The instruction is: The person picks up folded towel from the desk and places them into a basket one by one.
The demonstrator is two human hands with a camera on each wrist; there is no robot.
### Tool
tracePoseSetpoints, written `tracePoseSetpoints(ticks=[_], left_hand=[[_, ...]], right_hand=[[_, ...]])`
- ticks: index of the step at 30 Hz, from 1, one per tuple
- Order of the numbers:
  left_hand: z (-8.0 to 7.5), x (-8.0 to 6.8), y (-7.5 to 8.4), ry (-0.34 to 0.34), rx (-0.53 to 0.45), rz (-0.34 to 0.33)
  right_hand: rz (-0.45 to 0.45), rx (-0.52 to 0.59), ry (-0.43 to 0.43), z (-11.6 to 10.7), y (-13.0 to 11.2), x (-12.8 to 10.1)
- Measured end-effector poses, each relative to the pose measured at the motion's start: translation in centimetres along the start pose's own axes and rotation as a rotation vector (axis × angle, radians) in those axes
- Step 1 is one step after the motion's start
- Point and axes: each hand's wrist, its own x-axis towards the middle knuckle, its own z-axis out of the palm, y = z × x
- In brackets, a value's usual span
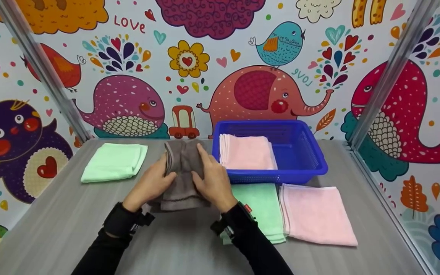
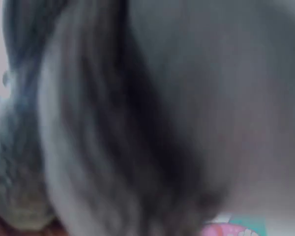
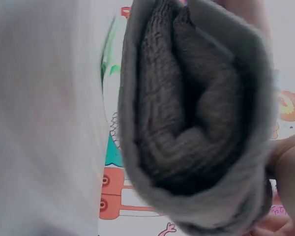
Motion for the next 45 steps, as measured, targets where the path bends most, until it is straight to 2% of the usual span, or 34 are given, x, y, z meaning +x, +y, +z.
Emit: tracePoseSetpoints(ticks=[5, 8, 10, 15, 20, 23, 26, 30, 33, 36, 40, 45], left_hand=[[-0.4, 0.7, 0.7, 0.026, -0.092, 0.041], [-0.2, 1.3, 1.2, 0.072, -0.129, 0.075], [0.2, 1.7, 1.5, 0.115, -0.158, 0.103], [1.2, 2.7, 2.2, 0.211, -0.173, 0.178], [2.0, 3.1, 2.1, 0.293, -0.056, 0.298], [2.5, 3.5, 2.1, 0.337, -0.023, 0.338], [3.1, 4.0, 2.5, 0.31, -0.059, 0.335], [4.0, 4.6, 3.1, 0.19, -0.093, 0.317], [4.5, 5.0, 3.5, 0.101, -0.112, 0.295], [4.8, 5.4, 3.8, 0.063, -0.128, 0.28], [5.5, 5.9, 4.1, 0.103, -0.142, 0.305], [6.9, 6.6, 4.4, 0.271, -0.173, 0.378]], right_hand=[[-0.003, 0.134, -0.162, -1.8, 0.0, 0.4], [-0.007, 0.159, -0.179, -2.7, 0.5, 0.7], [-0.01, 0.138, -0.134, -3.1, 0.9, 0.8], [-0.031, 0.063, 0.06, -3.7, 1.6, 1.1], [-0.061, -0.006, 0.171, -3.8, 1.8, 1.3], [-0.077, -0.039, 0.206, -3.9, 2.0, 1.4], [-0.114, -0.117, 0.231, -4.4, 2.3, 1.5], [-0.144, -0.275, 0.245, -5.2, 3.3, 1.4], [-0.112, -0.336, 0.219, -6.0, 3.9, 1.4], [-0.053, -0.345, 0.146, -6.7, 4.3, 1.4], [0.009, -0.357, 0.076, -7.2, 4.8, 1.5], [0.021, -0.34, 0.126, -7.5, 5.3, 1.5]])
